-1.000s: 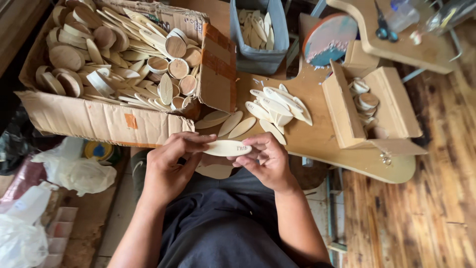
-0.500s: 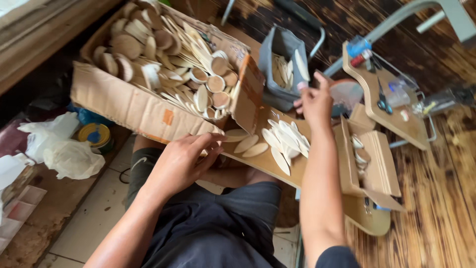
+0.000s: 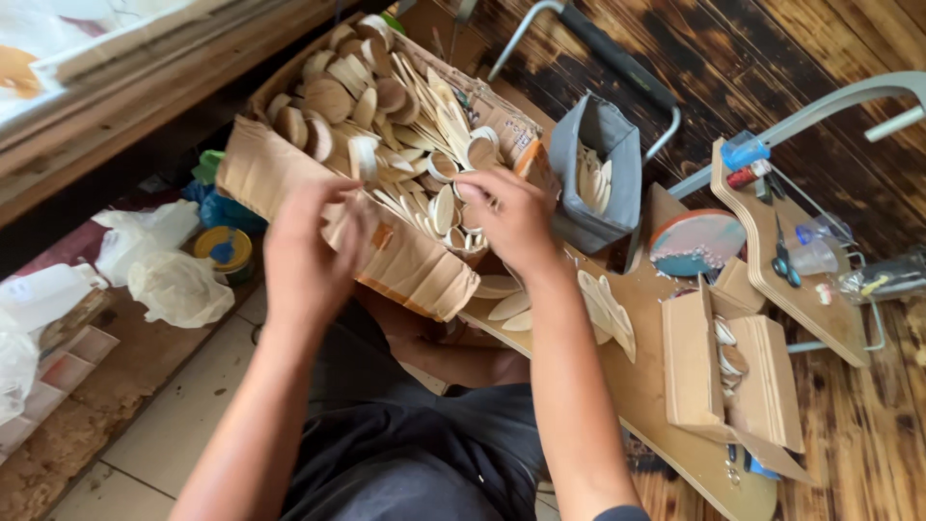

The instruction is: The person sorts small, light-colored wooden pieces from a large cardboard box. They pick up individual pieces, inspect them, and place them into a smaller cardboard box or onto the table. The person handles both circular and elongated wooden pieces.

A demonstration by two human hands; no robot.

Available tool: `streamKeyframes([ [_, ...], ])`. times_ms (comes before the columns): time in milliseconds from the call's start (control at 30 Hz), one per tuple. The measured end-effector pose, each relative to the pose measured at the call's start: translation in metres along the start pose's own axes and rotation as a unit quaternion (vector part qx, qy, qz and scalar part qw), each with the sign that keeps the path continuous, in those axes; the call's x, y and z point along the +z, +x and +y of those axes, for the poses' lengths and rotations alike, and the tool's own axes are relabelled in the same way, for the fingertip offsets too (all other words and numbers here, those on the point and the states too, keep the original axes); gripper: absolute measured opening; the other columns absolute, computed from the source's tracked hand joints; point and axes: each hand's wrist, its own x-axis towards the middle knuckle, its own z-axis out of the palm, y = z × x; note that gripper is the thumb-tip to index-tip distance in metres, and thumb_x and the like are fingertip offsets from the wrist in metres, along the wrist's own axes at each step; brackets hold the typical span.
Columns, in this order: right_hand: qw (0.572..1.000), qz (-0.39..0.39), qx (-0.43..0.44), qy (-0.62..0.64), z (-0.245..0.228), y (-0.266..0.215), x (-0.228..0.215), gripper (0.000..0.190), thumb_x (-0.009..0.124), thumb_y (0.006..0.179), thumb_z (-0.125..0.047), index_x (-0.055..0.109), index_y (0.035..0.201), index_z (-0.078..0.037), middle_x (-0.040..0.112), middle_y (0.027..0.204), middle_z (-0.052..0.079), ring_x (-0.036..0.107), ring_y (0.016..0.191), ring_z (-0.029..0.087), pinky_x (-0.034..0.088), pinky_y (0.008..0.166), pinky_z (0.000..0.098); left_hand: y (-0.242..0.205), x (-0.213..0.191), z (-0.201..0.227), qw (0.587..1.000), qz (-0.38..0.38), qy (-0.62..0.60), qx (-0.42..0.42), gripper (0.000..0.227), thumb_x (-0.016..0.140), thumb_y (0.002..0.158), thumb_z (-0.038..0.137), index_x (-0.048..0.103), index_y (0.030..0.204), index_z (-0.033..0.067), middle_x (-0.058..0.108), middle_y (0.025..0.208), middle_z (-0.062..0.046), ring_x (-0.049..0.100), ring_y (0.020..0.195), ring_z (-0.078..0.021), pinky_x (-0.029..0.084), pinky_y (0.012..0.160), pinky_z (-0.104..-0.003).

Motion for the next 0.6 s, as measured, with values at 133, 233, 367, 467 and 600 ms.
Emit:
streamKeyframes([
  [133, 0.977, -0.196, 0.075, -0.020, -0.025, 0.035, 0.032, 0.025, 0.071, 0.092, -0.014, 0.077, 0.116, -0.013, 0.074, 0.109, 0.015, 0.075, 0.091, 0.036, 0.062, 0.081, 0.0448, -0.019, 0.018, -0.002, 0.992, -0.038, 0.112, 0.048, 0.045, 0.077, 0.081, 0.009, 0.069, 0.125, 0.0144, 0.066, 0.133, -0.007, 0.059, 0.122, -0.0334, 0.049, 0.094, -0.046],
  [233, 0.956, -0.254, 0.081, -0.124, -0.008, 0.052, 0.061, 0.036, 0.073, 0.088, -0.017, 0.072, 0.123, -0.014, 0.069, 0.112, 0.012, 0.071, 0.107, 0.034, 0.060, 0.092, 0.0447, -0.015, 0.020, 0.003, 0.992, -0.039, 0.117, 0.036, 0.035, 0.073, 0.086, 0.012, 0.069, 0.121, 0.0157, 0.067, 0.127, -0.005, 0.060, 0.119, -0.0321, 0.049, 0.096, -0.044],
  [367, 0.960, -0.227, 0.089, -0.134, 0.024, 0.051, 0.080, 0.019, 0.067, 0.094, -0.026, 0.076, 0.107, -0.015, 0.072, 0.099, 0.010, 0.074, 0.100, 0.032, 0.061, 0.088, 0.0441, -0.008, 0.015, 0.003, 0.993, -0.055, 0.104, 0.028, 0.031, 0.072, 0.089, 0.014, 0.069, 0.120, 0.0172, 0.067, 0.125, -0.004, 0.060, 0.118, -0.0317, 0.049, 0.097, -0.045],
  [467, 0.976, -0.176, 0.081, -0.097, 0.009, 0.040, 0.055, 0.021, 0.059, 0.097, -0.023, 0.075, 0.091, -0.011, 0.073, 0.086, 0.013, 0.074, 0.091, 0.036, 0.060, 0.083, 0.0478, -0.007, 0.013, -0.003, 0.996, -0.053, 0.075, 0.019, 0.030, 0.072, 0.089, 0.014, 0.070, 0.119, 0.0193, 0.067, 0.124, -0.002, 0.060, 0.118, -0.0304, 0.048, 0.098, -0.045],
  [600, 0.975, -0.102, 0.122, 0.154, -0.038, 0.020, 0.000, 0.023, 0.055, 0.102, -0.016, 0.068, 0.086, -0.004, 0.060, 0.062, 0.009, 0.060, 0.061, 0.024, 0.052, 0.060, 0.0344, -0.002, 0.003, 0.006, 0.994, -0.062, -0.049, -0.074, 0.034, 0.069, 0.093, 0.016, 0.071, 0.127, 0.0193, 0.071, 0.121, -0.004, 0.064, 0.110, -0.0290, 0.051, 0.094, -0.041],
])
